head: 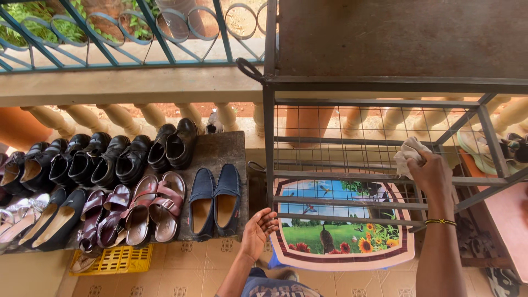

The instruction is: The person cleans a multi-tiered metal rack and a small wooden table using a cloth, wiping the bars, the flat top surface, and the tabletop.

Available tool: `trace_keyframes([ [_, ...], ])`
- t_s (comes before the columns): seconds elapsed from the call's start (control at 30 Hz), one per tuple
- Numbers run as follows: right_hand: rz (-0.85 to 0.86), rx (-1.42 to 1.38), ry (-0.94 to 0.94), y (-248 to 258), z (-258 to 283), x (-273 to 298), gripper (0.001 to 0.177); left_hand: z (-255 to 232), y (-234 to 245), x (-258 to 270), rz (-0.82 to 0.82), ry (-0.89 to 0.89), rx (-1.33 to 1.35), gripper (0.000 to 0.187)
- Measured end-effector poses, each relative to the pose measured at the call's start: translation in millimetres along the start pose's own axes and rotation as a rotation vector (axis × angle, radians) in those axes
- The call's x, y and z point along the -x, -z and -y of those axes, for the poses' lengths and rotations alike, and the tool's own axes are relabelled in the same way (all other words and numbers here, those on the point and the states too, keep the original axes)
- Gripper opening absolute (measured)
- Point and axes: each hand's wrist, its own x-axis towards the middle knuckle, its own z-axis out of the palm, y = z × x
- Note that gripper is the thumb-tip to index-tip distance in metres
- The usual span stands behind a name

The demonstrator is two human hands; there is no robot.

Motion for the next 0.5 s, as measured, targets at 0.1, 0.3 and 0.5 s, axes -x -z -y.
trace_keyframes([
  [0.1,0.338,-0.009,-0.351,-20.2,16.9,-11.9,0.04,4.2,-8.7,4.5,-0.007,-0.01,-0.023,0.045],
  [0.3,0.161,0.0,0.146,-114.8,66.8,-7.3,0.038,5.1,-11.6,-1.1,-0.035,0.018,-0.026,0.046],
  [0.5,0.761,-0.57,0.046,-125.3,173.4,19.0,0.029,11.8,2.5,-27.9,-0.112,0.107,-0.005,0.046],
])
